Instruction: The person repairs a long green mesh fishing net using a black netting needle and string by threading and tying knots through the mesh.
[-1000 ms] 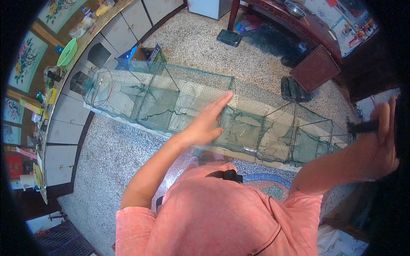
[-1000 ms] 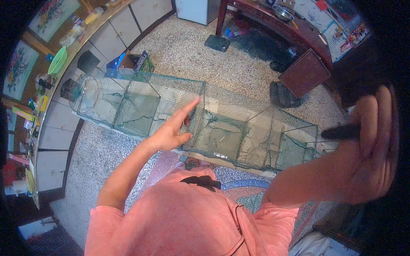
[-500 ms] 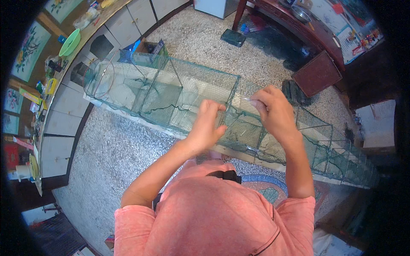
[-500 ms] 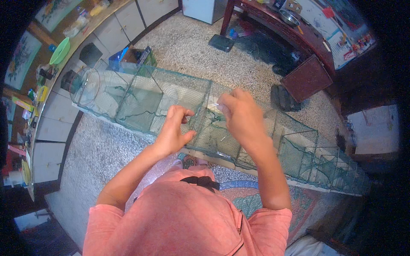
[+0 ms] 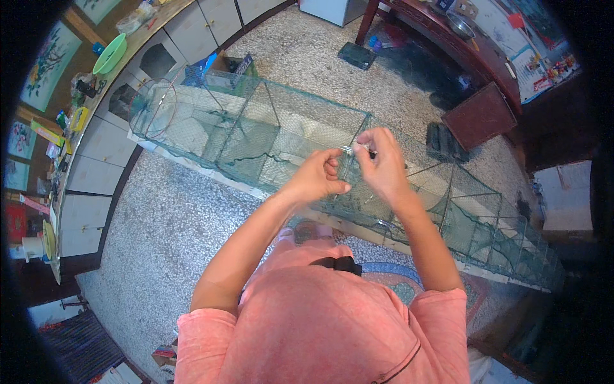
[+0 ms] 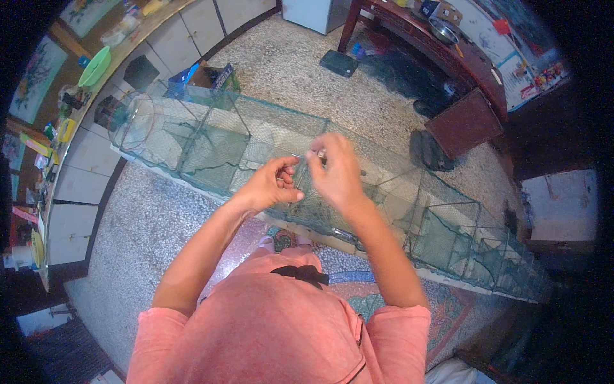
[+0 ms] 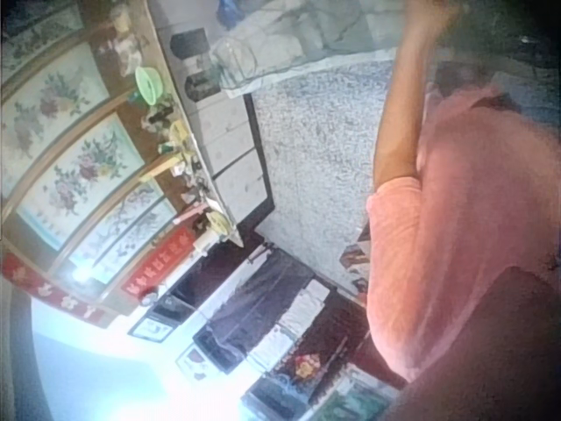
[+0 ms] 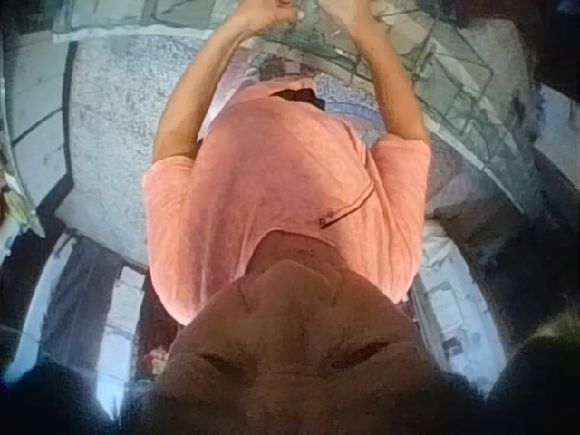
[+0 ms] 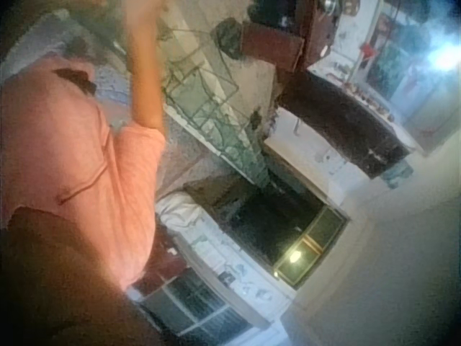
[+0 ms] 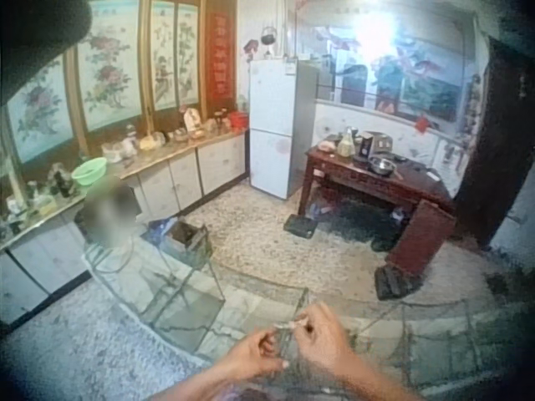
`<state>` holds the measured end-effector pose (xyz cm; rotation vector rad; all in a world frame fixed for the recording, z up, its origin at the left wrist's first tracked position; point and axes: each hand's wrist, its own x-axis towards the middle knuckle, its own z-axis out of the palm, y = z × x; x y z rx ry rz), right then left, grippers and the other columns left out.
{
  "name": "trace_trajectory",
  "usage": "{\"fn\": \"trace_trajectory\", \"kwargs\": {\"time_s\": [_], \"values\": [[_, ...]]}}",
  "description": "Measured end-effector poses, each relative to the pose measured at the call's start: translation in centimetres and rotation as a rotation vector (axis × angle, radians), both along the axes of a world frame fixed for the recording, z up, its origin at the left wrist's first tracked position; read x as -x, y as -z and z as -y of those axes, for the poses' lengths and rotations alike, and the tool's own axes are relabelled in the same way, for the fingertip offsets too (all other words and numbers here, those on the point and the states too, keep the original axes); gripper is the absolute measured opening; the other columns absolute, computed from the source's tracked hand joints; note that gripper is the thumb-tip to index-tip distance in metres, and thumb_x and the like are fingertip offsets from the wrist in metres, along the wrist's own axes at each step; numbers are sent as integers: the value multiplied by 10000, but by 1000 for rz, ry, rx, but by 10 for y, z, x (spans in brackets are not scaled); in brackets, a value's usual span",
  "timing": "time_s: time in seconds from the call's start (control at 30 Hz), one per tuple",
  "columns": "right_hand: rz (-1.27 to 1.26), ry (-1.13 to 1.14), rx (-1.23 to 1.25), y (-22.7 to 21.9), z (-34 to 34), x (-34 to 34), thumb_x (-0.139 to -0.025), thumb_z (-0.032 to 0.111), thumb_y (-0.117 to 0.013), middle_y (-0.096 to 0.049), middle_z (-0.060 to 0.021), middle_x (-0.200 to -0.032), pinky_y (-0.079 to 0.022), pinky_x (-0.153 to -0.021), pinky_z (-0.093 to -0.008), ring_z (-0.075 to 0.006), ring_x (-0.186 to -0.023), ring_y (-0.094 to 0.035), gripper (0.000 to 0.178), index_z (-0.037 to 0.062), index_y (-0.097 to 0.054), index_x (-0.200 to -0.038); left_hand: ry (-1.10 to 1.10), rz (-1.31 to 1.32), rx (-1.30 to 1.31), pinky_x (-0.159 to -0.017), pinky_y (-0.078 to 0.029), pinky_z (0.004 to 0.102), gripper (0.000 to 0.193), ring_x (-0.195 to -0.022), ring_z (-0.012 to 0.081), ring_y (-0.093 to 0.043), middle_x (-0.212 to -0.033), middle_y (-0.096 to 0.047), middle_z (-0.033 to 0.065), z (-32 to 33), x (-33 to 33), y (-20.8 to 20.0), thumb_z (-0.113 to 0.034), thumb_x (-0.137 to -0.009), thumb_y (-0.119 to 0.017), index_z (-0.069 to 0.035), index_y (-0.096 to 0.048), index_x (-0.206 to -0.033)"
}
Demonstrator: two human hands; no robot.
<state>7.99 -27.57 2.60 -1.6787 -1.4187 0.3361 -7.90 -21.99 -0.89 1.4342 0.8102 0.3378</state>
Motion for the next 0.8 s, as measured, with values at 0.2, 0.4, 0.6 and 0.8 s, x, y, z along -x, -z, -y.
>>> {"fn": "trace_trajectory", "kwargs": {"time_s": [0.2, 0.4, 0.6, 0.8], "values": [[443, -118, 136, 2, -14, 13, -720, 79, -658, -577, -100, -827, -453, -727, -387, -293, -842, -544, 78, 31, -633, -777, 47, -6, 95, -795, -461, 247, 759, -888, 105, -506, -978, -514, 42, -2, 1, 4, -40, -627, -794, 33, -407, -1275], [648, -60, 64, -5, -36, 50, -779, 132, -603, -589, -82, -793, -445, -725, -381, -296, -846, -540, 85, 53, -607, -749, 69, 227, 93, -899, -441, 319, 609, -1058, 195, -539, -1136, -559, 99, 1, 3, -11, -19, -681, -741, 3, -465, -1223], [-402, -246, -332, -105, -33, 74, -933, 170, -487, -593, -53, -742, -439, -638, -297, -188, -707, -574, 129, 57, -538, -896, 24, 124, -181, -846, -444, 325, 640, -982, 188, -496, -1155, -457, 115, 6, 0, 4, -27, -676, -735, -25, -391, -1216], [-728, -515, -737, -202, 73, -17, -806, -9, -593, -473, -10, -727, -350, -455, -204, -90, -551, -422, 202, 78, -477, -946, -4, 86, -455, -806, -446, 291, 764, -981, 195, -499, -1265, -417, 129, 19, -1, -27, 65, -662, -635, -99, -358, -1355]]}}
